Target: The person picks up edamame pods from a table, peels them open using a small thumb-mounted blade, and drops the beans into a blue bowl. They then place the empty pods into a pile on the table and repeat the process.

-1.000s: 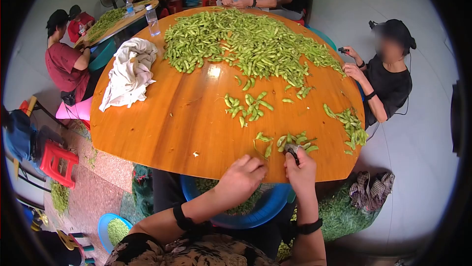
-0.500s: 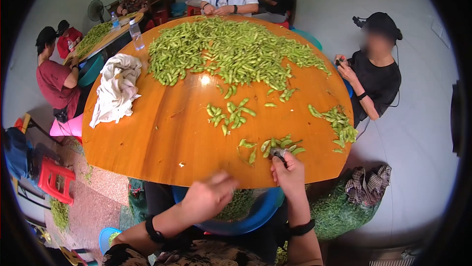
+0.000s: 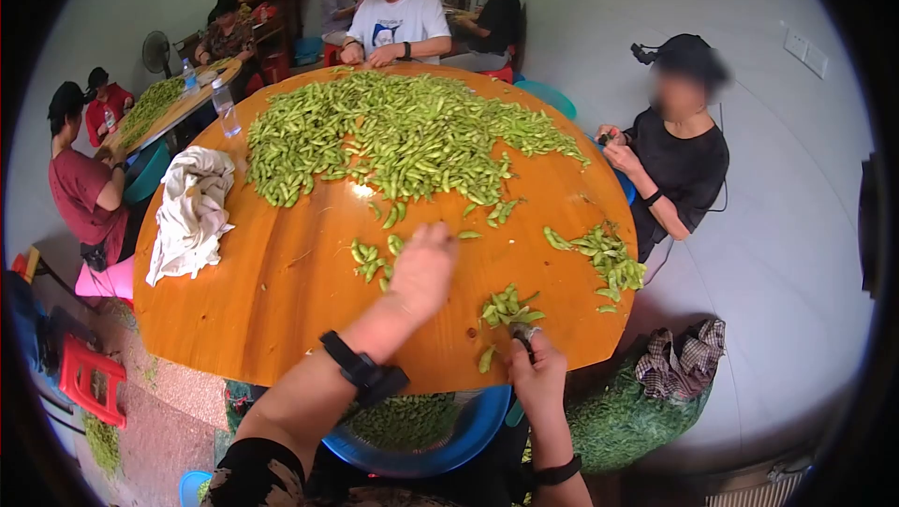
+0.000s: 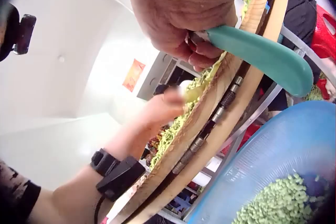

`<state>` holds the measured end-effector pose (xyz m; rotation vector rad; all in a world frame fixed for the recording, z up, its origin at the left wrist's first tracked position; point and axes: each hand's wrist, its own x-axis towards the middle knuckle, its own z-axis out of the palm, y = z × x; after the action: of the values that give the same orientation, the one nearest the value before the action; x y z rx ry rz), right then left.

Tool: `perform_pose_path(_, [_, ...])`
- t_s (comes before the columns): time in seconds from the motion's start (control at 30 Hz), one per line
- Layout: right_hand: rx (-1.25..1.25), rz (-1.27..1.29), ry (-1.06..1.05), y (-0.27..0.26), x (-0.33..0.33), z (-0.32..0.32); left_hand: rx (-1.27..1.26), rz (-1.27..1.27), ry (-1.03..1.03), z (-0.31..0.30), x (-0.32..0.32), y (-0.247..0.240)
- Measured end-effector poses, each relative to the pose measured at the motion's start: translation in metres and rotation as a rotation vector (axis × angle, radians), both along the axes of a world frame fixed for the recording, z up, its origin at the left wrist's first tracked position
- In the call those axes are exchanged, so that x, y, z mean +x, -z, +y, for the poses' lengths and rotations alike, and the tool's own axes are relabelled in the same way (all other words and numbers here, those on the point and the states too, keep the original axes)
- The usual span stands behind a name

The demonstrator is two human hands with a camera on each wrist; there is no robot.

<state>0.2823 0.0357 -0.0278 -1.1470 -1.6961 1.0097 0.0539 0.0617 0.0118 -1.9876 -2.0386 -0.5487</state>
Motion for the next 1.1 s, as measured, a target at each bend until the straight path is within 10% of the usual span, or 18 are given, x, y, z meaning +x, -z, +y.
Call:
perform_pose_path(0.33, [-0.084,0.114,-0.188,-0.026,-0.034,-0.003,-0.027,-0.08,0.054,-0.032,-0.006,-0.008])
perform_pose_path(0.53, [-0.53,0.287,-0.341,-0.042,-0.053,-0.004,-0.147,-0.893,0.299,-0.08,0.003,0.001])
perform_pose_path(1.1, [-0.692,0.456,-0.335,-0.02,-0.077,-0.019,-0.017,-0.853,0.377,-0.098,-0.004,0.031])
